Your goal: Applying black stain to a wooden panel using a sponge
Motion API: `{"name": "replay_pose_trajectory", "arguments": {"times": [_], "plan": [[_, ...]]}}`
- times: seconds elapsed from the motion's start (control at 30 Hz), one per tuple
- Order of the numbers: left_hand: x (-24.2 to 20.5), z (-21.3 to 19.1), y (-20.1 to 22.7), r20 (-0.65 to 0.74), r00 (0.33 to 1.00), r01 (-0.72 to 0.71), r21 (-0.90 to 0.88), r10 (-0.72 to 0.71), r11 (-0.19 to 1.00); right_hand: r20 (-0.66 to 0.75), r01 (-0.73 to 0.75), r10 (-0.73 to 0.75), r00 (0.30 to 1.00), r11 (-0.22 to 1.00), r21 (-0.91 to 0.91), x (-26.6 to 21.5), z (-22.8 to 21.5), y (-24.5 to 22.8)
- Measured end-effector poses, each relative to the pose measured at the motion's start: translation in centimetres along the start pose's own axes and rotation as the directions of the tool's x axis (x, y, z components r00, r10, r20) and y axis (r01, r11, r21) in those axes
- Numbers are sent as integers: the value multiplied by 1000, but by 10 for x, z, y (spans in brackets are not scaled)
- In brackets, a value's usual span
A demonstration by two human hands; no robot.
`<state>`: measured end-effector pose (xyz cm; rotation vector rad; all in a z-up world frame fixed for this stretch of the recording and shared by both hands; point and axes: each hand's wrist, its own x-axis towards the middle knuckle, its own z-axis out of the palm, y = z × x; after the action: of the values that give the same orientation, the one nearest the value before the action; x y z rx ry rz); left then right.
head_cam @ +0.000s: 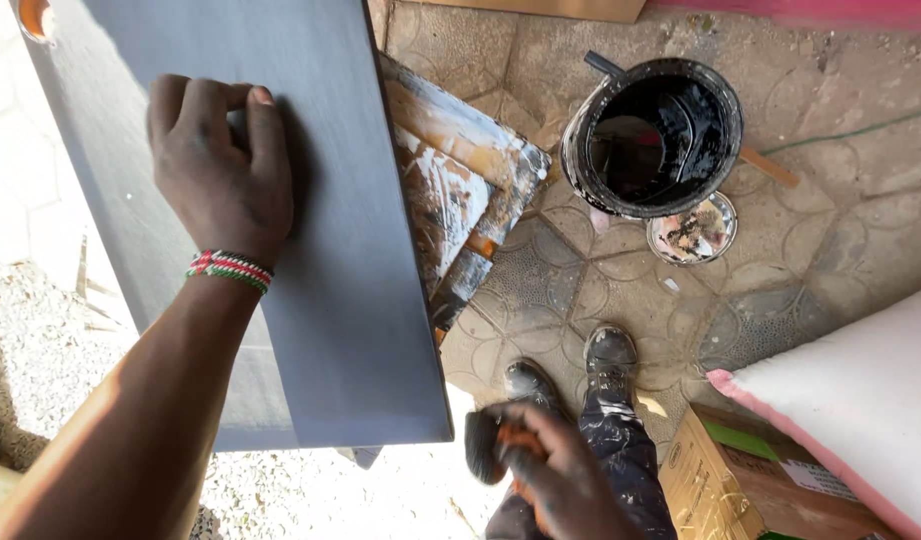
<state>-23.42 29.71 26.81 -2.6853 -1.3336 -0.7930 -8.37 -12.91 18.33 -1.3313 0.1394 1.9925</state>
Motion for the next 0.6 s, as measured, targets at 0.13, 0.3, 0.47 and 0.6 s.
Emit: {"name": "replay_pose_trajectory", "arguments": {"times": [0.13, 0.3, 0.47, 0.6], "plan": [[6, -2, 9, 65, 990, 125, 61, -129, 990, -31, 220, -239, 970, 931, -291, 13, 23, -108], [11, -4, 15, 52, 983, 173, 29, -174, 984, 12, 327, -327, 945, 943, -64, 41, 60, -176], [8, -3, 10, 80, 978, 187, 48, -190, 981, -56, 195, -233, 971, 904, -381, 46, 88, -246], [11, -3, 8, 102, 975, 195, 46, -199, 980, -115, 160, -209, 971, 929, -335, 58, 116, -314]]}}
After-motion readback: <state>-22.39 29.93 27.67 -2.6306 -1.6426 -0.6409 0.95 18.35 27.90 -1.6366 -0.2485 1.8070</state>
